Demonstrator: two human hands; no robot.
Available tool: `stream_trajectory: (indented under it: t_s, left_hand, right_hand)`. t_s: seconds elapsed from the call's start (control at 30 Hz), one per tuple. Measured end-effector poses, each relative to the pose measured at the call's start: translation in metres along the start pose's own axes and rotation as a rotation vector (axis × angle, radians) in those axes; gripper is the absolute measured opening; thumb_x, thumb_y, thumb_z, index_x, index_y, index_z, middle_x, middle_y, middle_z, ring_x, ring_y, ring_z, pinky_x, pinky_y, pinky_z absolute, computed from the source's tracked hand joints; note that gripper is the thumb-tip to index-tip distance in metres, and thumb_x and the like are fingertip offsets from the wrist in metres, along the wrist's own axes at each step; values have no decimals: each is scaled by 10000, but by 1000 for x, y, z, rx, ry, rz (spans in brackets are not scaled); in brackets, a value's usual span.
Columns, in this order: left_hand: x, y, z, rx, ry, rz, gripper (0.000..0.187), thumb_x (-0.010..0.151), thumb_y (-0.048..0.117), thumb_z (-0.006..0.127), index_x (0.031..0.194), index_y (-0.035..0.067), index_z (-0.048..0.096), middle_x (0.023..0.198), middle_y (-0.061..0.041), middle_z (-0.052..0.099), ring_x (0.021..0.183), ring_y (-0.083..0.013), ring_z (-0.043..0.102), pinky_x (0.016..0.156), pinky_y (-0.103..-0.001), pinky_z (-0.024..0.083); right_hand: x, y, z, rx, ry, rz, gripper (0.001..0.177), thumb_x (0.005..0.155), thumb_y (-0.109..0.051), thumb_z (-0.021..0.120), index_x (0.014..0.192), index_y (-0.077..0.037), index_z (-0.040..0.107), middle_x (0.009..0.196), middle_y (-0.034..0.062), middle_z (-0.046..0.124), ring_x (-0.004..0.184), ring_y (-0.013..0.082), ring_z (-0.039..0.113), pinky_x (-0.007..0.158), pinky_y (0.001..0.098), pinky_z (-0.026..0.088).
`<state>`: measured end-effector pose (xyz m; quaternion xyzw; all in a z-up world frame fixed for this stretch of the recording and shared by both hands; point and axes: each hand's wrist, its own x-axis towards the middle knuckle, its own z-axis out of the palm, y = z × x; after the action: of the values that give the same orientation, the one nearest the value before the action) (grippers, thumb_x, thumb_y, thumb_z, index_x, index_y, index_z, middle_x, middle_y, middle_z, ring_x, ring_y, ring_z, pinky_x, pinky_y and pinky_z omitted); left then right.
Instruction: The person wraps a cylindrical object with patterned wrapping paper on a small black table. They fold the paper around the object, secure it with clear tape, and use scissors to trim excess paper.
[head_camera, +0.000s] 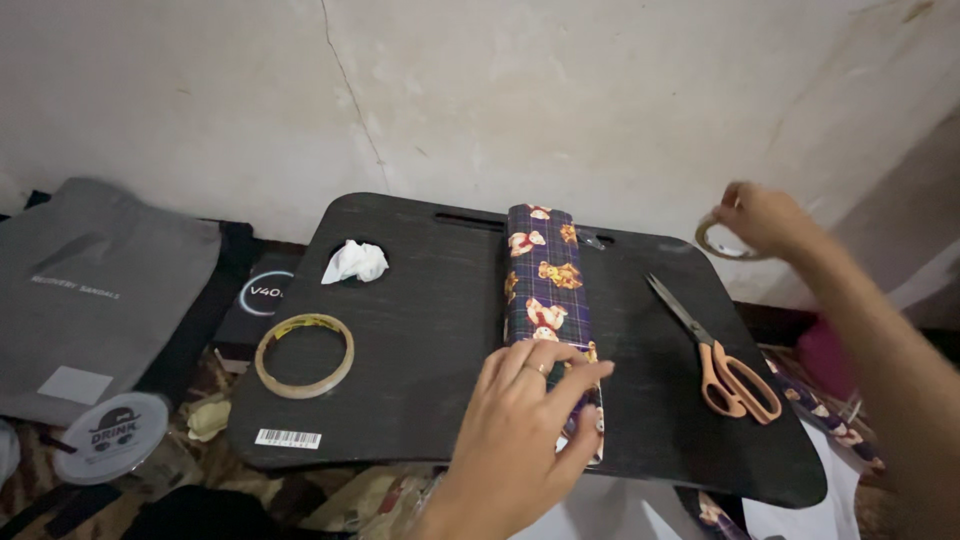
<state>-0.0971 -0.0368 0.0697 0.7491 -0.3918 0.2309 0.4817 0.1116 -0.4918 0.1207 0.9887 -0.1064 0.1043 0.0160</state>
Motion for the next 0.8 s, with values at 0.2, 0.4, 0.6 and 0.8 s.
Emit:
stream_trajectory:
  t_s: [0.2,0.4,0.6,0.8]
  left_hand:
    - [41,-41,27,-450,4,-308,491,1012,366,544,1357,21,586,1322,-148,628,1267,-278,601,1078,-388,440]
    - [87,-72,50,-865,-205,-602,660,945,575,554,1303,24,623,1258,-160,693,1147,-227,650,984,-343,495]
    - [70,-77,30,-1077,-421,-713,568,887,539,665,1089,11,722,871,-129,765,765,-163,745,713,-280,588]
    - [61,-76,27,-1023,-336,-665,309,934,278,719,1012,-20,729,868,-93,750,700,-111,692,656,-249,574]
  right_hand:
    - [-65,-79,-108,159,-108,-107,318,969,-325,632,1103,-46,707,968,163,761,871,286,680,776,441,516]
    - [-163,-170,-174,351,-233,-194,281,990,-304,621,932,-34,674,677,74,629,626,174,526,586,352,436]
    - [-205,-206,-193,389,-255,-246,284,962,-313,616,892,-43,666,659,33,669,629,125,561,609,330,472]
    - [-215,-208,-188,341,-249,-247,253,986,-299,613,939,-56,667,665,63,624,621,150,506,592,346,443]
